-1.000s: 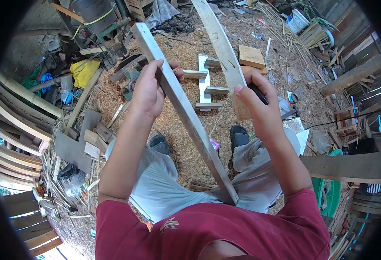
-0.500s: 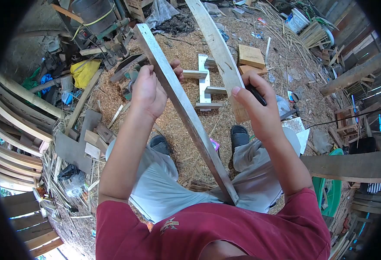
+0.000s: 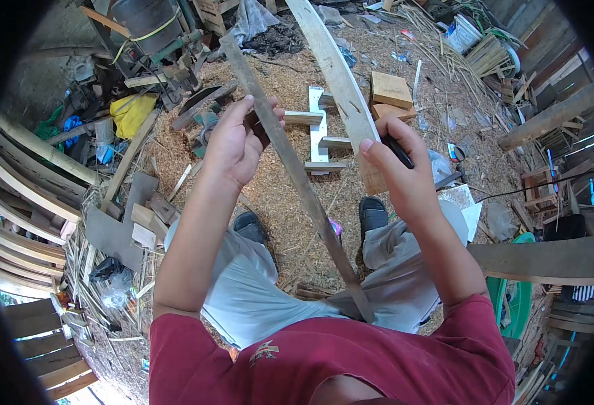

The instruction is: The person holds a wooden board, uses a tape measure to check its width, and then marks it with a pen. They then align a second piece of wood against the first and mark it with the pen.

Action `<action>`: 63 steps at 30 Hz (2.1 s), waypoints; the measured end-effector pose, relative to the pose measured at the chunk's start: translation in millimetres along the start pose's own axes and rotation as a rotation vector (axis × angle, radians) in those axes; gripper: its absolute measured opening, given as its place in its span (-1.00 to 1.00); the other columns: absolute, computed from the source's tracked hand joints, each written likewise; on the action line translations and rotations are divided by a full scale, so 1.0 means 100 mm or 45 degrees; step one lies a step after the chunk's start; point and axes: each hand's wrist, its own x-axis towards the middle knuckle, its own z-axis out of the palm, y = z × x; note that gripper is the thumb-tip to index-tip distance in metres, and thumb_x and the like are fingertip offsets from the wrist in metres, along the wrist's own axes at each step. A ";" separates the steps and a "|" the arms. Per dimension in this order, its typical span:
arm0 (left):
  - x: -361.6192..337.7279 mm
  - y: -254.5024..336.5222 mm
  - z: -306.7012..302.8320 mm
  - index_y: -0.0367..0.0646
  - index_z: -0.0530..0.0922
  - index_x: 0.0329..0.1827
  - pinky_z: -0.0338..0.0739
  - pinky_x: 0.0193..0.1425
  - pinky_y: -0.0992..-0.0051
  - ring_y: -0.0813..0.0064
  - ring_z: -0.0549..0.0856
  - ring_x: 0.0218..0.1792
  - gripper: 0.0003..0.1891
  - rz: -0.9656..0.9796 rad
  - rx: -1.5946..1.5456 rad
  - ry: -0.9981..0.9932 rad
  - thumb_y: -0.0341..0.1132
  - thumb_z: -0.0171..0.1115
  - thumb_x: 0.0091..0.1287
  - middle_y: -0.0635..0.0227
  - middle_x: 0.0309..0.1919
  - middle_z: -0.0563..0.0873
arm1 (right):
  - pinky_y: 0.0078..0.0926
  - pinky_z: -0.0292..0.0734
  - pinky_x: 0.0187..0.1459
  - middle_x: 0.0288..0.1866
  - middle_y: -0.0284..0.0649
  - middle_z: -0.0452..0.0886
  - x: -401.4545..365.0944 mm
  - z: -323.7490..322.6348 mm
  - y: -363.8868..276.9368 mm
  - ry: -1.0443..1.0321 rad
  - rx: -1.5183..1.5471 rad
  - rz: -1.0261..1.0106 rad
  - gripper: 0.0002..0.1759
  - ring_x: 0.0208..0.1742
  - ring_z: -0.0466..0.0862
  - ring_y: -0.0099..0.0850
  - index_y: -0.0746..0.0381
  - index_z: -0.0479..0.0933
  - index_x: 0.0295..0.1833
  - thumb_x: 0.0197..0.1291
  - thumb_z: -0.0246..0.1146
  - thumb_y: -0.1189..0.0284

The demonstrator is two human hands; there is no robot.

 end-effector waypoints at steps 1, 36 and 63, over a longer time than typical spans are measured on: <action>-0.03 0.01 0.04 -0.35 0.55 0.21 0.62 0.28 0.19 0.23 0.71 0.07 -0.61 0.031 0.040 0.028 -0.16 0.09 0.61 0.10 0.03 0.70 | -0.61 0.24 -0.39 -0.45 -0.47 0.41 0.00 0.00 0.00 -0.007 -0.011 0.002 -0.75 -0.40 0.35 -0.72 0.26 0.47 -0.25 0.33 0.33 0.32; -0.20 0.03 0.21 -0.30 0.41 0.24 0.62 0.26 0.21 0.21 0.73 0.01 -0.42 0.177 -0.054 -0.140 0.11 -0.24 0.68 0.05 0.02 0.69 | -0.10 0.41 -0.24 -0.35 -0.10 0.49 -0.35 0.44 0.19 -0.295 -0.775 -0.513 -0.68 -0.31 0.57 -0.03 0.24 0.41 -0.19 0.14 0.40 0.33; -0.16 -0.05 0.19 -0.36 0.45 0.15 0.63 0.14 0.17 0.22 0.72 -0.11 -0.36 0.171 -0.035 -0.048 0.09 -0.44 0.66 0.04 -0.12 0.70 | -0.17 0.37 -0.05 -0.18 -0.13 0.52 -0.43 0.48 0.21 -0.336 -0.817 -0.560 -0.47 -0.14 0.58 -0.11 0.22 0.48 0.07 0.09 0.50 0.19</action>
